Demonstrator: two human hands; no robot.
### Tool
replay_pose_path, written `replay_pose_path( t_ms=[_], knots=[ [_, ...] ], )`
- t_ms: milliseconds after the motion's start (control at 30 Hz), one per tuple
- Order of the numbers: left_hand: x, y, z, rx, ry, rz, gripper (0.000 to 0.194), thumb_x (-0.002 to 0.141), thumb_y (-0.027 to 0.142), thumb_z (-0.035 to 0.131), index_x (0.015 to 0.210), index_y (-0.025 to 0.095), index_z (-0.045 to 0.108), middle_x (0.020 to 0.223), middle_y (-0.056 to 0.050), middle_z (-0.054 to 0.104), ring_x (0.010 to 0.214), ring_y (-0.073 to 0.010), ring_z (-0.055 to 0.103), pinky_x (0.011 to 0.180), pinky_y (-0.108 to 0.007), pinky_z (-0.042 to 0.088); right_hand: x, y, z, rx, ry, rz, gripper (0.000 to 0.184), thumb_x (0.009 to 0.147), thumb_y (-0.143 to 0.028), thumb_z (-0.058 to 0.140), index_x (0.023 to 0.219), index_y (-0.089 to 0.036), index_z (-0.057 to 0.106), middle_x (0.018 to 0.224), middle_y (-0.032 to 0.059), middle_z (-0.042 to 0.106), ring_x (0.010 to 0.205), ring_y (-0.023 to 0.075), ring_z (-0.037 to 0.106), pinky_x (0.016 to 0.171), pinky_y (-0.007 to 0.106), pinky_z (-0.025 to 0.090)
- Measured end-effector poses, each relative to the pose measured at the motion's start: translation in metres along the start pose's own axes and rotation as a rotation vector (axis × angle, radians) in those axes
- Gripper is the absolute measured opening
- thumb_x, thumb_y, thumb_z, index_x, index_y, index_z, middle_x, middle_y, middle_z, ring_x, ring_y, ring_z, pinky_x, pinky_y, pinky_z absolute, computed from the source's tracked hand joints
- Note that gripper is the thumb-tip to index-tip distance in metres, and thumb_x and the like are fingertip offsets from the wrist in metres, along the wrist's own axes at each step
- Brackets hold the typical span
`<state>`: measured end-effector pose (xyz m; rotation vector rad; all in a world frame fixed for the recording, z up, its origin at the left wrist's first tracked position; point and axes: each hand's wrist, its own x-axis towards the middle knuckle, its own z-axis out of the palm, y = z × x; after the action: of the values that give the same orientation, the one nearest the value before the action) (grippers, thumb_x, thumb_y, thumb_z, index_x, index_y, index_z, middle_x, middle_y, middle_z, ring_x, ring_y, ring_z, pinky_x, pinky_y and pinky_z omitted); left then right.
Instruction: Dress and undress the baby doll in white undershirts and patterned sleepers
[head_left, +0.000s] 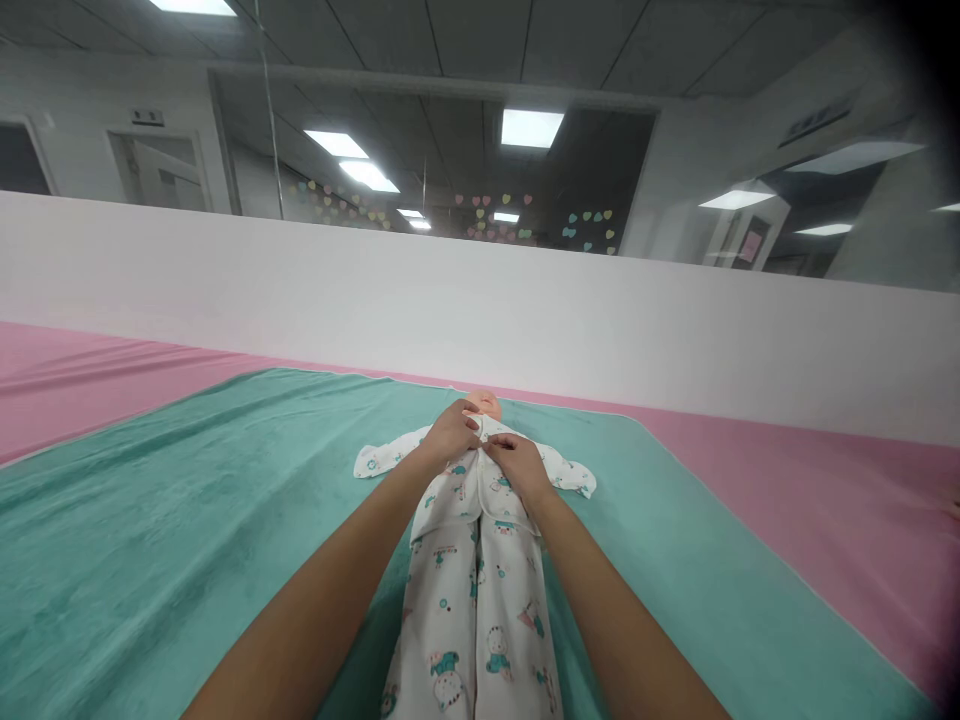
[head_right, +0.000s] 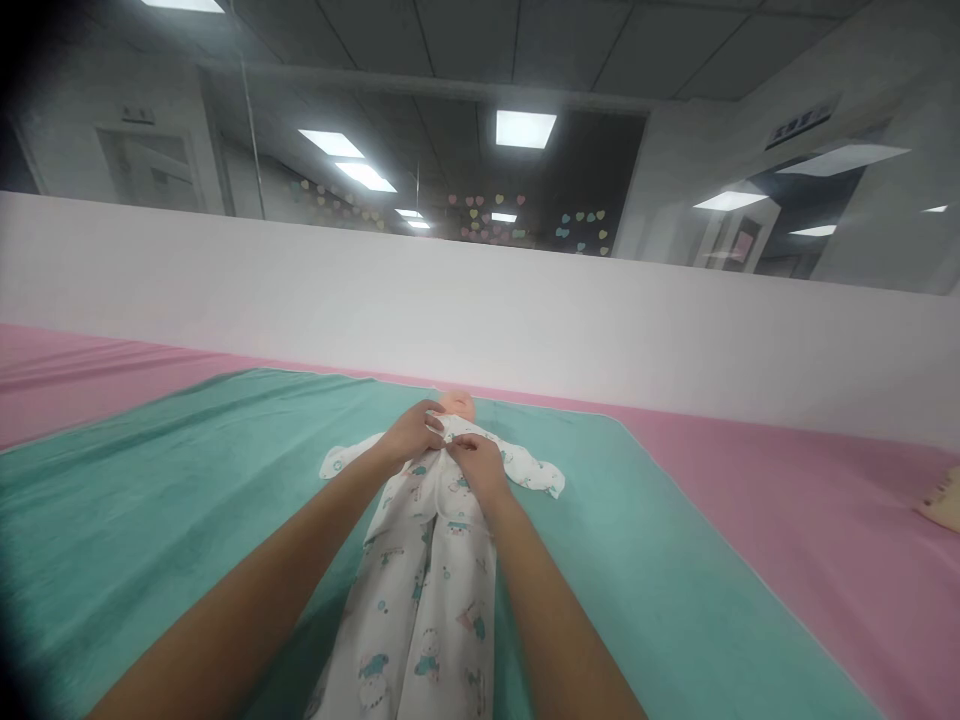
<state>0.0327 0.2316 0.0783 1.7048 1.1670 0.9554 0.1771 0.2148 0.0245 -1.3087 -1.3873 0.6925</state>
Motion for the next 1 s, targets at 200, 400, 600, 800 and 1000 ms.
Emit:
replay_pose_path(
  t_ms=[200,400,600,800,1000],
  knots=[
    [0.0,-0.001,0.0,0.073,-0.027,0.041,0.052,0.056,0.007,0.054,0.106,0.019,0.049,0.102,-0.006,0.053,0.049,-0.0051,0.046,0.04,-0.018,0.033,0.001,0.003,0.001,0.031,-0.006,0.002,0.029,0.059,-0.035,0.06,0.081,-0.015,0.066,0.064,-0.0001,0.056,0.054,0.01,0.045,0.047,0.021,0.036],
    [0.007,-0.004,-0.005,0.285,-0.062,0.127,0.024,0.057,0.009,0.055,0.078,0.016,0.064,0.075,-0.003,0.062,0.066,-0.0142,0.056,0.052,-0.021,0.039,0.001,0.003,0.003,-0.064,0.033,-0.011,0.028,0.062,-0.038,0.057,0.077,-0.017,0.067,0.067,0.0011,0.06,0.055,0.0112,0.047,0.048,0.021,0.036],
    [0.006,0.001,-0.011,0.304,-0.059,0.126,0.023,0.057,0.013,0.06,0.079,0.017,0.064,0.076,-0.002,0.065,0.067,-0.0151,0.057,0.054,-0.022,0.04,0.0,0.003,0.003,-0.096,0.043,-0.037,0.028,0.063,-0.04,0.054,0.074,-0.018,0.067,0.065,0.0001,0.061,0.055,0.0116,0.048,0.05,0.023,0.036],
    [0.009,-0.003,-0.005,0.253,0.011,0.072,0.023,0.057,0.015,0.06,0.08,0.017,0.062,0.07,-0.001,0.062,0.06,-0.0126,0.054,0.05,-0.02,0.037,-0.001,0.002,0.003,-0.112,0.05,-0.045,0.028,0.063,-0.041,0.055,0.074,-0.018,0.067,0.067,0.0004,0.061,0.059,0.0127,0.05,0.053,0.023,0.037],
    [0.009,-0.007,-0.002,0.183,0.038,-0.015,0.031,0.056,0.012,0.057,0.086,0.016,0.059,0.05,0.004,0.049,0.042,-0.0084,0.04,0.039,-0.02,0.025,0.0,0.002,0.003,-0.102,0.05,-0.055,0.027,0.063,-0.04,0.055,0.074,-0.019,0.066,0.067,0.0,0.061,0.061,0.0131,0.051,0.055,0.024,0.038]
  ],
)
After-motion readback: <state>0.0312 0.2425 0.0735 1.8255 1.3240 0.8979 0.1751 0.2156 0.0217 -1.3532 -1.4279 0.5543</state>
